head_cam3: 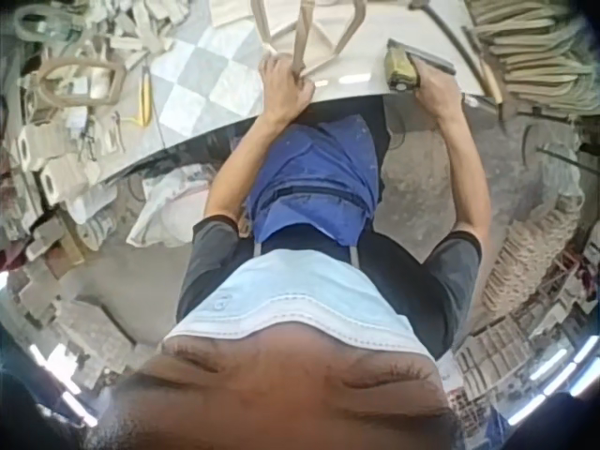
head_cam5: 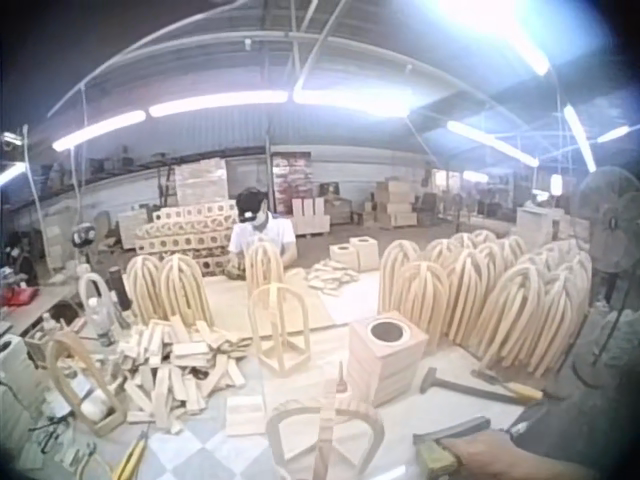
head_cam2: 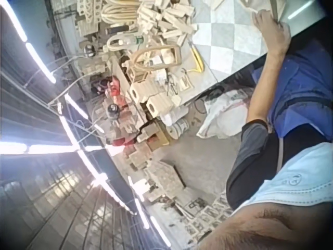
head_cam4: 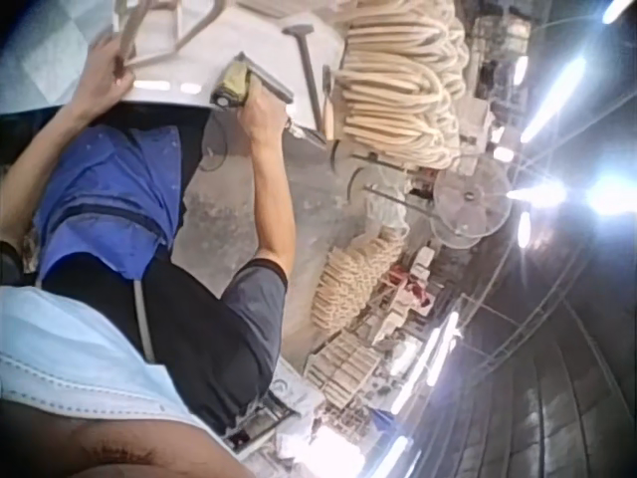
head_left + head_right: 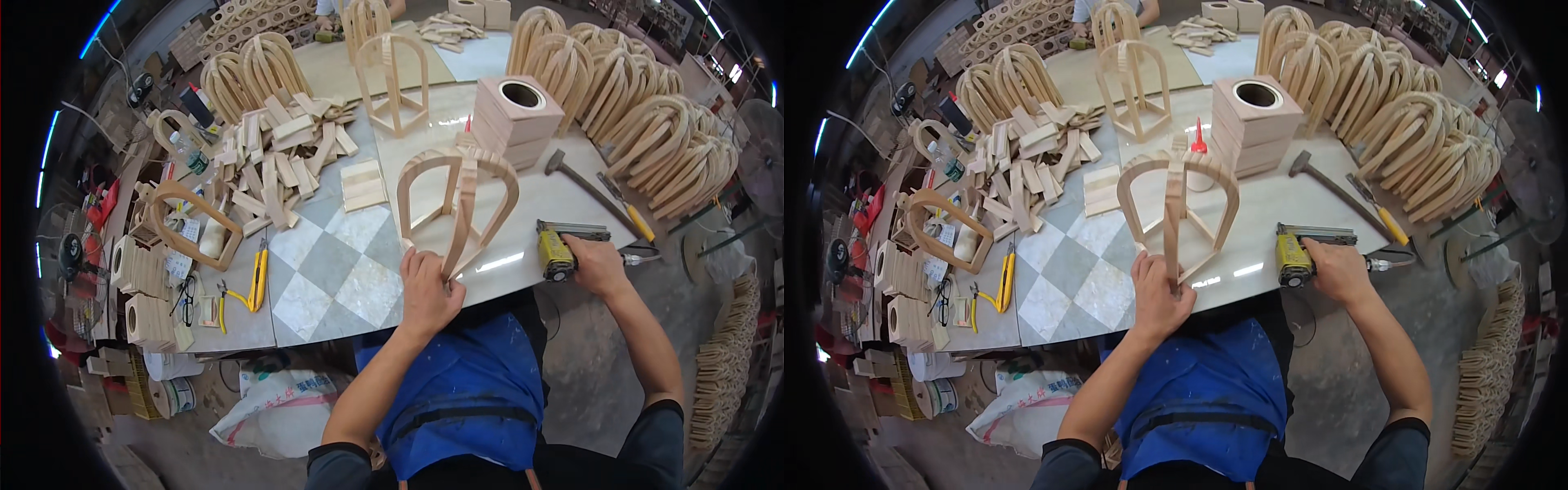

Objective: Assembling curved wooden furniture components using a pneumatic nail gun at a factory workbench.

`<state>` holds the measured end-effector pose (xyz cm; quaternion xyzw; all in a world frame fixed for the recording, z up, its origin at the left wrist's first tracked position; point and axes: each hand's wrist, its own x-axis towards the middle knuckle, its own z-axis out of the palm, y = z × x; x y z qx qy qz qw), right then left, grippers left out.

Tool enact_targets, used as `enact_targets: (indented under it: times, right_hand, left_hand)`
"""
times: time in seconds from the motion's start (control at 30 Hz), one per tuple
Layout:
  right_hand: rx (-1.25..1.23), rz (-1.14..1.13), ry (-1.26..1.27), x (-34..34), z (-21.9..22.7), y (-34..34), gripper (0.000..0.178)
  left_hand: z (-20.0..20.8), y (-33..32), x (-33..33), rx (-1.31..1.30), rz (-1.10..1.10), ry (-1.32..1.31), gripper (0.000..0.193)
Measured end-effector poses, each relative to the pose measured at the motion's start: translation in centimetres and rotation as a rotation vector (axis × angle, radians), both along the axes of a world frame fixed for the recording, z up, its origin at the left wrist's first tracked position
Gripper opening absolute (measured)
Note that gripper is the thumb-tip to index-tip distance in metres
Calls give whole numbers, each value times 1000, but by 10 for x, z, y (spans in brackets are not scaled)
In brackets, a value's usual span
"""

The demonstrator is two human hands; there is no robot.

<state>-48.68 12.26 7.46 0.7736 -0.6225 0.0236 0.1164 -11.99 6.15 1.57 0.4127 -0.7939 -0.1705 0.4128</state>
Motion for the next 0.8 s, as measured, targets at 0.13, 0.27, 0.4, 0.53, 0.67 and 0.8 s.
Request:
enact_targets:
  times: [0.13, 0.27, 0.4, 0.53, 0.67, 0.8]
  right_hand:
    - [-90, 158, -241, 12, -9, -40, 66]
    - [-74, 174, -294, 18, -22, -50, 68]
    - [-230, 164, -334, 42, -28, -47, 70]
    - [-385, 138, -365, 50, -35, -39, 72]
    - [-367, 124, -429, 49, -44, -37, 72]
    - [-392, 125, -460, 50, -47, -37, 70]
  left_hand:
    - [-4, 4, 15, 95, 48, 152, 30]
    - [-2, 7, 38, 167, 63, 252, 33]
    - [12, -11, 56, 177, 90, 243, 36]
    - [17, -35, 53, 148, 118, 206, 38]
    - [11, -74, 43, 101, 143, 188, 39]
    - [15, -114, 24, 249, 201, 207, 39]
